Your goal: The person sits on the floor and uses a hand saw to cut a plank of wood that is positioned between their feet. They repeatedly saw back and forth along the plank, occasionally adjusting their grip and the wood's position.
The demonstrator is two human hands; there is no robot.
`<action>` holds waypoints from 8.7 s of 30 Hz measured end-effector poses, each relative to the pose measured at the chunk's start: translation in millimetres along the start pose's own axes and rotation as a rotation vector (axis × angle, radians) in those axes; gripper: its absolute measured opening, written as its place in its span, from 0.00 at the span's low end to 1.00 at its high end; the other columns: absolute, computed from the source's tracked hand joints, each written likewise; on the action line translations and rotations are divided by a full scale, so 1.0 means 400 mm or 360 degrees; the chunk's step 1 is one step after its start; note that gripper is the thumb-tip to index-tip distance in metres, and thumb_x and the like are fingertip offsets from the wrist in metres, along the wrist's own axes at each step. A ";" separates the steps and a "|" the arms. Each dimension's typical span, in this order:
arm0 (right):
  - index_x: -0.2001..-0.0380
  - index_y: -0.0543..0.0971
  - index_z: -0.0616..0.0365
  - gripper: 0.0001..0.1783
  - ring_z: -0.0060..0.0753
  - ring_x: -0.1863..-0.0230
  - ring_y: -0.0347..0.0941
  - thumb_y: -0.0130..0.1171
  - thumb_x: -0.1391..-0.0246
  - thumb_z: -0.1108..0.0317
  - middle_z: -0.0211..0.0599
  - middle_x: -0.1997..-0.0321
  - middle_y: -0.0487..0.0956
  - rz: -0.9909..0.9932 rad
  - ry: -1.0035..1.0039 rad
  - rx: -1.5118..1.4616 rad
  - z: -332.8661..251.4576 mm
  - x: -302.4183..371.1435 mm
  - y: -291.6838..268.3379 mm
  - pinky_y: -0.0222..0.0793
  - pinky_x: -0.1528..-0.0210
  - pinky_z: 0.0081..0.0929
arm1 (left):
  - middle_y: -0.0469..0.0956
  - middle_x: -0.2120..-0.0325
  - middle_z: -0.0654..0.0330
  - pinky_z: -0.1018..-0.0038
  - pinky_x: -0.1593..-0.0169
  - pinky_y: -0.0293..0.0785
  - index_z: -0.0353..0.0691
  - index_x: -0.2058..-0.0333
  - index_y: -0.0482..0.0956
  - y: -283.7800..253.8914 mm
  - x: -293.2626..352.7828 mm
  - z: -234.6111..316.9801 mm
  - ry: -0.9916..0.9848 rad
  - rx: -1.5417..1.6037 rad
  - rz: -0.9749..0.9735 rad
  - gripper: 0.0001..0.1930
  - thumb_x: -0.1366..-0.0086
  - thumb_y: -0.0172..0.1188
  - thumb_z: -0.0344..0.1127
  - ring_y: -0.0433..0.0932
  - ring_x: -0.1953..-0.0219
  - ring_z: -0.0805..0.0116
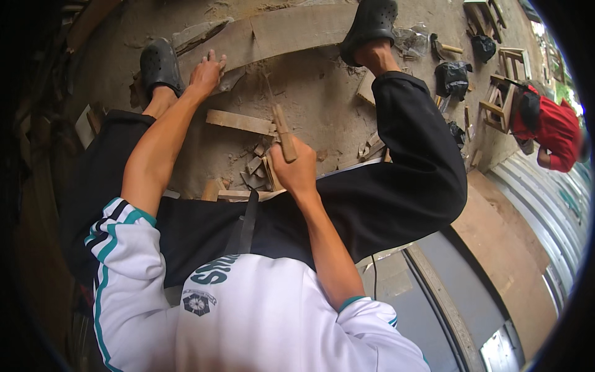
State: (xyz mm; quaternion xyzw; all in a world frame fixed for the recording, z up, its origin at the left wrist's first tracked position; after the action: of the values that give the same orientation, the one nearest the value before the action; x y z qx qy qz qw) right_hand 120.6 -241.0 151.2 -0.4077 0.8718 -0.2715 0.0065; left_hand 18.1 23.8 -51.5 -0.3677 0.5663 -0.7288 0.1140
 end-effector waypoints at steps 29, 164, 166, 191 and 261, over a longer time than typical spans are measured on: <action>0.77 0.72 0.66 0.12 0.22 0.82 0.61 0.54 0.48 0.67 0.38 0.86 0.66 0.0041 0.0108 -0.0115 0.004 0.039 -0.012 0.61 0.77 0.30 | 0.53 0.34 0.41 0.57 0.45 0.74 0.49 0.36 0.63 -0.013 -0.001 0.011 -0.0055 -0.0004 -0.0068 0.28 0.36 0.48 0.26 0.65 0.38 0.39; 0.66 0.75 0.63 0.16 0.21 0.79 0.65 0.63 0.42 0.59 0.31 0.82 0.71 0.0043 0.0182 -0.0021 -0.115 0.007 -0.073 0.64 0.74 0.23 | 0.44 0.30 0.49 0.53 0.37 0.63 0.55 0.31 0.52 -0.087 0.039 0.054 -0.0320 0.0162 -0.0351 0.40 0.39 0.62 0.46 0.52 0.32 0.43; 0.67 0.76 0.63 0.16 0.20 0.79 0.63 0.63 0.42 0.58 0.29 0.83 0.71 0.0011 0.0205 -0.0042 -0.121 -0.001 -0.067 0.62 0.75 0.23 | 0.41 0.29 0.49 0.53 0.36 0.62 0.55 0.31 0.50 -0.076 0.028 0.045 -0.0316 0.0183 -0.0423 0.42 0.39 0.63 0.46 0.51 0.31 0.43; 0.73 0.75 0.63 0.19 0.21 0.80 0.61 0.62 0.42 0.55 0.29 0.83 0.67 -0.0017 0.0067 -0.0019 -0.164 0.139 -0.289 0.58 0.76 0.26 | 0.52 0.32 0.52 0.54 0.35 0.60 0.44 0.34 0.57 -0.034 0.233 0.079 -0.0340 0.0504 -0.0342 0.37 0.37 0.58 0.50 0.55 0.32 0.51; 0.68 0.67 0.60 0.15 0.54 0.66 0.70 0.63 0.53 0.67 0.49 0.71 0.72 -0.0106 -0.0811 0.0682 0.206 -0.167 0.307 0.67 0.64 0.46 | 0.76 0.68 0.62 0.73 0.60 0.72 0.32 0.55 0.75 0.107 0.245 -0.064 -0.1052 0.2803 0.1106 0.32 0.45 0.69 0.56 0.73 0.66 0.73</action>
State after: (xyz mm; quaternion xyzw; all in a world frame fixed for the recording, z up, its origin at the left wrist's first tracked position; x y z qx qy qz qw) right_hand 97.4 -168.1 8.3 -0.4801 0.7514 -0.3381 0.3009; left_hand -78.7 -28.6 -52.7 -0.1503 -0.1591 -0.6759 0.7037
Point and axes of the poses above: each hand's wrist, its own x-axis away from the middle knuckle, its own y-axis out of the palm, z = x × y, the point moved 4 cm from there along -x, towards the middle knuckle
